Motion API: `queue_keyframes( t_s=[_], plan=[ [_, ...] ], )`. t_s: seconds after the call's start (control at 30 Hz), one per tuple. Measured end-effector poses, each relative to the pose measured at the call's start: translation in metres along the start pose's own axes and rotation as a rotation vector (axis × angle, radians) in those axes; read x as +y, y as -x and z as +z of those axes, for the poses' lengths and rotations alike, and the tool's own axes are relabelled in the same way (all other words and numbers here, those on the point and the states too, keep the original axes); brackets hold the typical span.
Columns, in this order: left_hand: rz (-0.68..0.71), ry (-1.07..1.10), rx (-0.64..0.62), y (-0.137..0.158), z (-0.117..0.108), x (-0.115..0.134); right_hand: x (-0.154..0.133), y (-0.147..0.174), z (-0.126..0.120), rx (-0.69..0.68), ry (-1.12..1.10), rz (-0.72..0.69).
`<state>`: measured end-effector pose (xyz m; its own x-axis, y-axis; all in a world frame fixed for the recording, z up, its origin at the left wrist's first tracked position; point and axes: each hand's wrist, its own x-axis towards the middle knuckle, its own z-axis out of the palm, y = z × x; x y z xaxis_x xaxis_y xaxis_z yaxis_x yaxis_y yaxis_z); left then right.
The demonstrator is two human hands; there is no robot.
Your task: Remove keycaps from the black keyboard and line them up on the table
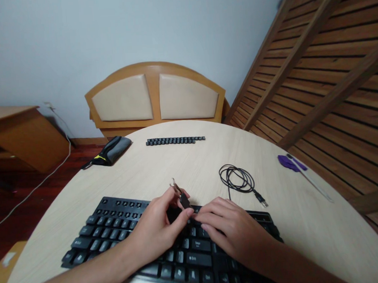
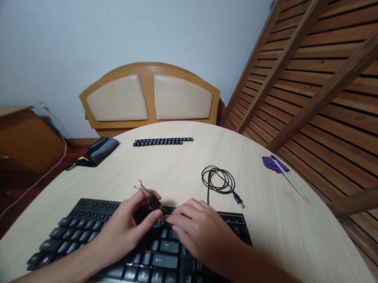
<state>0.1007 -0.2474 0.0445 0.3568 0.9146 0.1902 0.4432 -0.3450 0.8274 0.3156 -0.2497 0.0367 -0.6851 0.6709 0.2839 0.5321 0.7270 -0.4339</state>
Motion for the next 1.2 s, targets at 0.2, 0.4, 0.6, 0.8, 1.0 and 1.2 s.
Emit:
queue_keyframes(
  t_s=[0.2, 0.4, 0.6, 0.8, 1.0, 1.2],
  plan=[
    [-0.006, 0.019, 0.004, 0.0002, -0.0012, -0.0001, -0.0018, -0.0005, 0.0002, 0.012, -0.028, 0.055],
    [-0.052, 0.026, 0.004, -0.0026, -0.0006, -0.0009, 0.0001, 0.0006, 0.0009, 0.030, -0.043, 0.034],
    [-0.072, -0.035, 0.007, -0.0016, -0.0001, -0.0022, 0.0025, 0.0015, 0.0018, 0.040, -0.037, -0.002],
    [-0.079, -0.063, -0.004, -0.0017, -0.0004, -0.0022, 0.0031, 0.0016, 0.0019, 0.054, -0.027, -0.002],
    [-0.029, -0.088, -0.059, -0.0001, -0.0012, 0.0007, 0.0019, 0.0007, 0.0009, 0.067, -0.020, 0.032],
    [0.004, -0.139, -0.086, 0.0016, -0.0012, 0.0027, 0.0012, 0.0013, -0.0001, 0.060, -0.020, 0.034]
  ],
)
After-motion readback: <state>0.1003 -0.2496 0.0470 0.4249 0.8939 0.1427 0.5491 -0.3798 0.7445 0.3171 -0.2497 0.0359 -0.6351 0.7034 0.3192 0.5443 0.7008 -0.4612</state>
